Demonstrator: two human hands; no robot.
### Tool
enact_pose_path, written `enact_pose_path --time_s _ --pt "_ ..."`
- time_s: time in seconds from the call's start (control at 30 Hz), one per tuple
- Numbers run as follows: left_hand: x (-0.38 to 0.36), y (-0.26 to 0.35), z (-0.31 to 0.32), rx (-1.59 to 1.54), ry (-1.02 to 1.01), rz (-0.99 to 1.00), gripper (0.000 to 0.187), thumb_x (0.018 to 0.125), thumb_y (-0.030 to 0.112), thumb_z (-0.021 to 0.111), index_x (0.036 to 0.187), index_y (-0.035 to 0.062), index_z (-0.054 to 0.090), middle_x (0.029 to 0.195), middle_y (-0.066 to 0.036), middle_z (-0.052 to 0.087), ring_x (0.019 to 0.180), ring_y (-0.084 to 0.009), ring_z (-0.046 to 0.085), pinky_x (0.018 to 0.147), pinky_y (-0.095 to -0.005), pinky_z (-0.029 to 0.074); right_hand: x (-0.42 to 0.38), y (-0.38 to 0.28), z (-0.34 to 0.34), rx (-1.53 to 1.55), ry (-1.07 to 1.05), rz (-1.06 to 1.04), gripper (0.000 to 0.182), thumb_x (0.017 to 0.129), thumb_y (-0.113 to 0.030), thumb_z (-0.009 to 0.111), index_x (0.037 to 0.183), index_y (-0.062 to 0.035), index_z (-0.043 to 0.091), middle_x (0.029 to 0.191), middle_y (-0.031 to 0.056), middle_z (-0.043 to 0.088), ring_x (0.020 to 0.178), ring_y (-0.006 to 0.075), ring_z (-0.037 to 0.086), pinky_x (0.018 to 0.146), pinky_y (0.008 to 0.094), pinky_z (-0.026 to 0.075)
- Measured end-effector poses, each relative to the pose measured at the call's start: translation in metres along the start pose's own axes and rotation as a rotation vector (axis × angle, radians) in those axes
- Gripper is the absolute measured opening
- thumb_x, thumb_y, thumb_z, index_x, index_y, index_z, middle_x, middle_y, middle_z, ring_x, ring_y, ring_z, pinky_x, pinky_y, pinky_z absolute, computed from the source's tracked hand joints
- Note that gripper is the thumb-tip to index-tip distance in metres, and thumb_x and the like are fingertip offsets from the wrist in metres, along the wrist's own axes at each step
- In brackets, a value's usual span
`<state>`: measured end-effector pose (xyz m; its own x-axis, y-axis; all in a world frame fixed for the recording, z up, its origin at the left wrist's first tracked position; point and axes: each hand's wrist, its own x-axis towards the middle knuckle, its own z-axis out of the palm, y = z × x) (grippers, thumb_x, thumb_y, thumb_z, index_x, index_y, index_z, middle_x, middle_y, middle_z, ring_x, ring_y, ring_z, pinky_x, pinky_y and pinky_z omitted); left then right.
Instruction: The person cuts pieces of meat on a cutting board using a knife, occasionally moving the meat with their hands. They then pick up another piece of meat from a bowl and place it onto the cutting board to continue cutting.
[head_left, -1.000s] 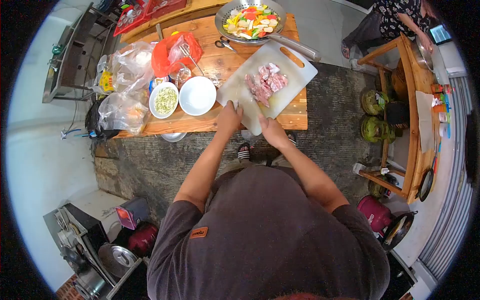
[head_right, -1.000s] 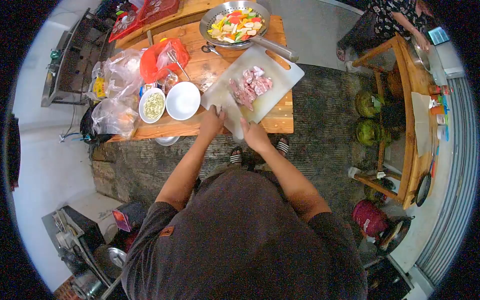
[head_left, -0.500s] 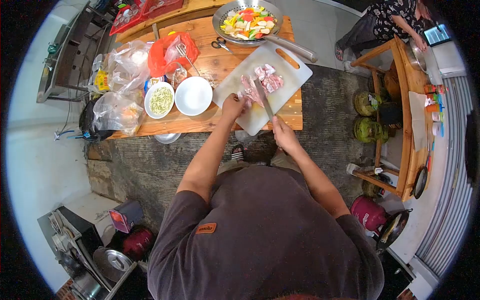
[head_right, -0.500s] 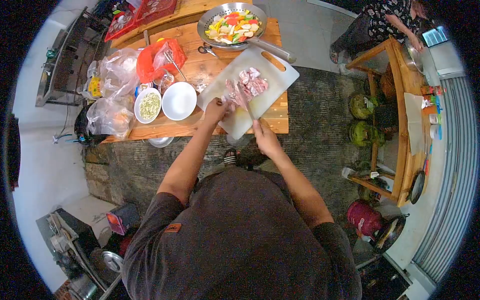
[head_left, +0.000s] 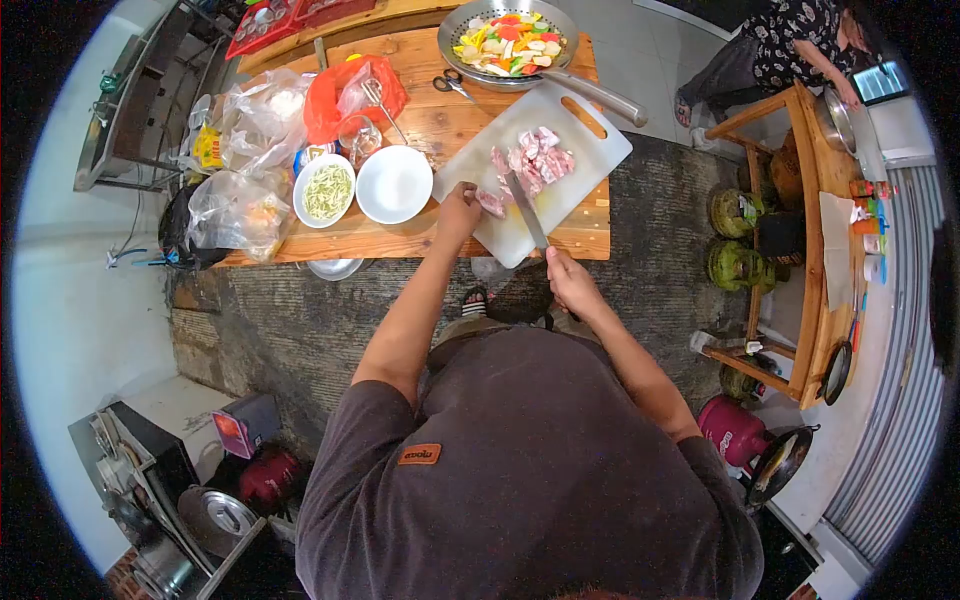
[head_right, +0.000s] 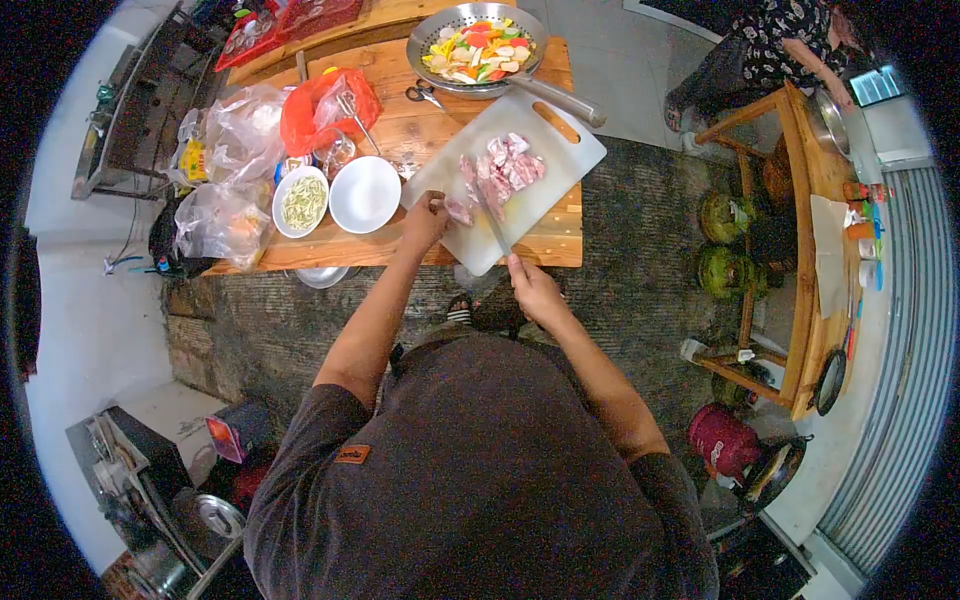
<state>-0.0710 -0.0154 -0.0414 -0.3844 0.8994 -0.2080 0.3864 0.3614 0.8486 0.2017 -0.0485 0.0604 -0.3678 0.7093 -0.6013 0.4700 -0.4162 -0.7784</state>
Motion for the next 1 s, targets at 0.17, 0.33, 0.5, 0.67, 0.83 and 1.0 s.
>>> enact_pose_path --time_s 0.17,0.33,0.5,0.67,0.83,1.0 --pt "-0.027 0.053 -0.002 -0.289 -0.027 -0.250 0.037 0.094 0.017 0.061 0.123 -0.0054 0.053 0.088 -0.018 0.072 0.064 -0.0200 0.070 0.054 -0.0332 0.056 0.011 -0.004 0.008 -0.095 -0.047 0.080 0.064 0.105 -0.062 0.036 0.089 -0.0036 0.055 0.064 0.0043 0.051 0.049 0.0194 0.050 0.051 0.0374 0.044" --pt "-0.018 0.043 0.009 -0.321 -0.042 -0.149 0.043 0.093 0.018 0.064 0.126 -0.0064 0.051 0.088 -0.015 0.072 0.066 -0.0192 0.070 0.055 -0.0319 0.056 0.017 0.003 0.007 -0.031 -0.173 0.053 0.065 0.104 -0.064 0.035 0.090 -0.0039 0.055 0.059 0.0023 0.046 0.044 0.0179 0.046 0.044 0.0352 0.041" --pt "-0.012 0.036 0.019 -0.332 -0.109 -0.066 0.046 0.089 0.016 0.067 0.126 -0.0073 0.052 0.091 -0.019 0.072 0.076 -0.0276 0.072 0.063 -0.0367 0.058 0.008 -0.018 -0.010 0.083 -0.182 0.167 0.057 0.105 -0.061 0.036 0.083 -0.0093 0.044 0.054 -0.0010 0.035 0.039 0.0122 0.034 0.037 0.0305 0.031" --pt "-0.017 0.013 0.023 0.156 0.154 0.073 0.045 0.084 0.018 0.069 0.119 -0.0084 0.058 0.099 -0.029 0.069 0.084 -0.0435 0.069 0.081 -0.0457 0.055 0.001 -0.016 -0.002 0.024 -0.100 0.045 0.056 0.105 -0.061 0.038 0.085 -0.0086 0.045 0.054 -0.0023 0.035 0.039 0.0109 0.034 0.037 0.0299 0.031" --pt "-0.030 0.043 0.008 0.019 0.199 -0.048 0.040 0.088 0.022 0.070 0.114 -0.0058 0.060 0.091 -0.025 0.071 0.085 -0.0373 0.071 0.077 -0.0436 0.055 0.003 -0.010 0.007 0.081 -0.058 0.074 0.052 0.106 -0.057 0.040 0.089 -0.0086 0.046 0.055 -0.0022 0.037 0.040 0.0108 0.036 0.037 0.0301 0.032" --pt "-0.031 0.039 0.012 -0.067 0.158 -0.047 0.034 0.088 0.018 0.070 0.113 -0.0042 0.062 0.082 -0.020 0.071 0.077 -0.0348 0.071 0.072 -0.0414 0.054 0.017 -0.007 0.019 -0.218 0.060 -0.212 0.057 0.105 -0.053 0.044 0.111 0.0029 0.053 0.096 0.0283 0.066 0.089 0.0409 0.067 0.076 0.0502 0.051"
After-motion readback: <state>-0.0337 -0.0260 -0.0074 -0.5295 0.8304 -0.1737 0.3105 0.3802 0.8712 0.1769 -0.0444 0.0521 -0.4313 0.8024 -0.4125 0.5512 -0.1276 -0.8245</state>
